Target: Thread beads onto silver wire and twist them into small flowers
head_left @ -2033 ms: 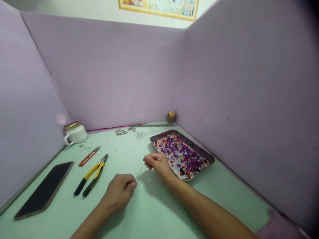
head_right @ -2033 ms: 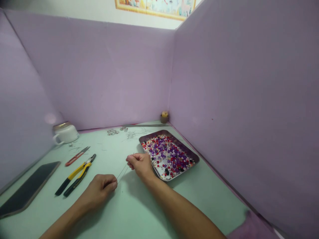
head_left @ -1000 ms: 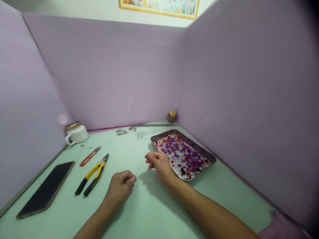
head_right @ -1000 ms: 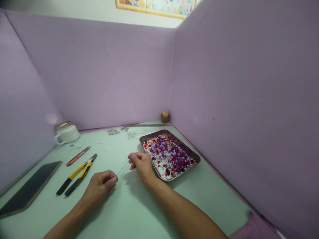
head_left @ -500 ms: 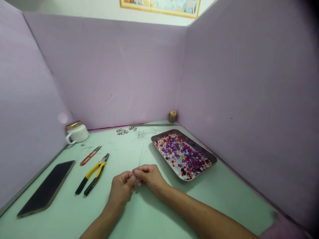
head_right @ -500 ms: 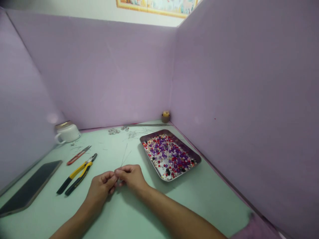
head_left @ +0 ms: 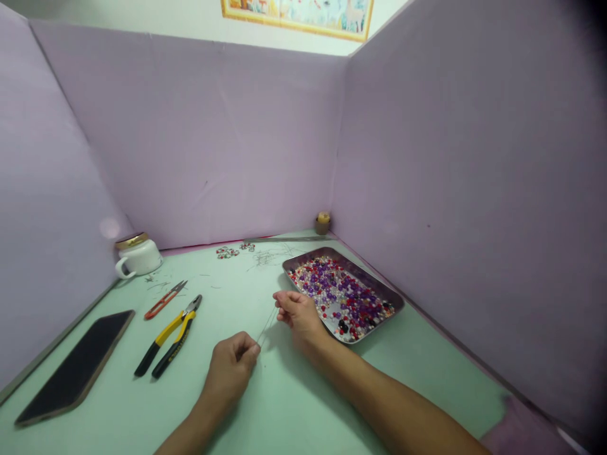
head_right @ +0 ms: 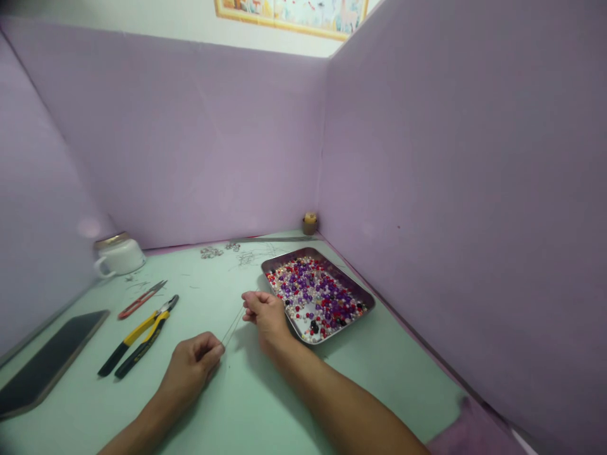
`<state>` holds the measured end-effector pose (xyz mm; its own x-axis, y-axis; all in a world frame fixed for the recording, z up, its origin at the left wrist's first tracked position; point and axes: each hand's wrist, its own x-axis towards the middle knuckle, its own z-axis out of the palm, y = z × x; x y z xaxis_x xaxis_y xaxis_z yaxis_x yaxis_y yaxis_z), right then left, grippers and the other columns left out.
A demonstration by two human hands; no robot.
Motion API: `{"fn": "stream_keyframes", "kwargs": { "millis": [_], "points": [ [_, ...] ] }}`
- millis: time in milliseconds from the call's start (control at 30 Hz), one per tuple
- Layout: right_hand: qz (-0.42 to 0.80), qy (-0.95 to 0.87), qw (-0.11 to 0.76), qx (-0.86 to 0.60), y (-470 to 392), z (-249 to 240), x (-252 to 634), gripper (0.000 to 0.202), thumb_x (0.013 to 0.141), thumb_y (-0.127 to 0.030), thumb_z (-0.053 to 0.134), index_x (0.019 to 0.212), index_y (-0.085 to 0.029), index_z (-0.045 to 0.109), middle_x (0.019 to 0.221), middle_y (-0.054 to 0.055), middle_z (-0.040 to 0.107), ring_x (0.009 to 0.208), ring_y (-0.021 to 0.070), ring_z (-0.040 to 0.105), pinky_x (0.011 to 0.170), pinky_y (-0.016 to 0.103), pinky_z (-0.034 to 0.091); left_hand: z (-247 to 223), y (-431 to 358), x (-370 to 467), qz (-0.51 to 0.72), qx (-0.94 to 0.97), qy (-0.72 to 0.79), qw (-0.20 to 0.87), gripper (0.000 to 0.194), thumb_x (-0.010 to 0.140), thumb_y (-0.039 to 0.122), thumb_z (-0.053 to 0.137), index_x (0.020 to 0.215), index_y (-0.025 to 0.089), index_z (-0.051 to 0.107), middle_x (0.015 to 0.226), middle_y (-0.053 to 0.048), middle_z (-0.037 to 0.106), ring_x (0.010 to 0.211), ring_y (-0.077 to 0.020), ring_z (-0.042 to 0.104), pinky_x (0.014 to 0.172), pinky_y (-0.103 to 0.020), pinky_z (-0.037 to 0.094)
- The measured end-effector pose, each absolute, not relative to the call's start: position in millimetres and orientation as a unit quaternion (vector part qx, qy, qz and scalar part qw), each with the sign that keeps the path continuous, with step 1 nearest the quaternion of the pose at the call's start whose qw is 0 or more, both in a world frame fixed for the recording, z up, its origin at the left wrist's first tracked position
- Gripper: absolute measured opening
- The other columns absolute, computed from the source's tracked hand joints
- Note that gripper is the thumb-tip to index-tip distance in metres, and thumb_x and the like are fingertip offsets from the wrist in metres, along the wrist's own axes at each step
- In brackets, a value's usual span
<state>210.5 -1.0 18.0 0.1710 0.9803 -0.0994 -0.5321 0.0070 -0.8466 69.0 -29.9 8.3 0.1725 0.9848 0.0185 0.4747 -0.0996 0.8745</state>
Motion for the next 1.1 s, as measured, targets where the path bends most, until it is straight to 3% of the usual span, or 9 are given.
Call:
{"fn": "stream_keyframes", "kwargs": {
  "millis": [267,567,700,767,900,1000,1100],
  "points": [
    [0.57,-0.238,0.69,-0.377,1,28,216,0.027,0.049,-0.034,0.071,0.063,-0.014,0.059,0.056,-0.003,0.049,0.046,0.0048,0.041,0.045,0.019,0.038,8,-27,67,0.325,0.661,0.542,0.405,0.018,0.066,0.026,0.046,0.051,0.017,0.045,0.037,0.007,0.038,0.037,-0.0076,0.03,0.039,-0.02,0.024],
    [0.384,-0.386,0.742,-0.391,-12,44,222,0.021,0.074,-0.034,0.053,0.09,-0.02,0.054,0.081,0.001,0.054,0.056,0.0078,0.046,0.052,0.022,0.042,28,-13,47,0.337,0.639,0.53,0.443,0.023,0.068,0.032,0.047,0.051,0.016,0.045,0.037,0.005,0.04,0.037,-0.0076,0.031,0.04,-0.02,0.023],
    [0.353,-0.512,0.651,-0.435,-24,29,207,0.017,0.079,-0.031,0.045,0.08,-0.02,0.057,0.072,0.001,0.056,0.053,0.0098,0.048,0.051,0.023,0.041,15,-12,49,0.335,0.675,0.548,0.364,0.02,0.069,0.03,0.046,0.053,0.017,0.047,0.04,0.005,0.039,0.041,-0.0099,0.033,0.043,-0.021,0.025],
    [0.29,-0.622,0.578,-0.442,-28,19,201,0.016,0.078,-0.025,0.045,0.082,-0.019,0.06,0.077,0.004,0.058,0.069,0.0146,0.053,0.059,0.026,0.042,9,-15,52,0.323,0.715,0.536,0.314,0.019,0.069,0.027,0.046,0.052,0.018,0.048,0.045,0.004,0.042,0.047,-0.0114,0.037,0.047,-0.022,0.026],
    [0.164,-0.772,0.452,-0.416,-33,8,197,0.027,0.074,-0.014,0.047,0.098,-0.02,0.059,0.1,0.007,0.058,0.094,0.0188,0.048,0.079,0.03,0.038,5,-18,52,0.268,0.787,0.51,0.221,0.016,0.07,0.019,0.041,0.056,0.019,0.048,0.053,0.002,0.05,0.053,-0.013,0.042,0.052,-0.023,0.027],
    [0.164,-0.792,0.396,-0.435,-32,6,199,0.029,0.076,-0.015,0.045,0.101,-0.021,0.058,0.095,0.007,0.061,0.087,0.0181,0.052,0.075,0.029,0.039,6,-16,50,0.284,0.778,0.506,0.241,0.02,0.075,0.025,0.039,0.057,0.019,0.044,0.053,0.003,0.046,0.052,-0.013,0.04,0.051,-0.023,0.027],
    [0.196,-0.779,0.379,-0.458,-30,5,199,0.022,0.078,-0.02,0.044,0.091,-0.022,0.062,0.082,0.005,0.064,0.074,0.0169,0.056,0.067,0.027,0.039,7,-14,50,0.336,0.737,0.511,0.287,0.027,0.077,0.035,0.039,0.055,0.019,0.041,0.049,0.005,0.038,0.05,-0.0119,0.036,0.049,-0.023,0.027]
  ]
}}
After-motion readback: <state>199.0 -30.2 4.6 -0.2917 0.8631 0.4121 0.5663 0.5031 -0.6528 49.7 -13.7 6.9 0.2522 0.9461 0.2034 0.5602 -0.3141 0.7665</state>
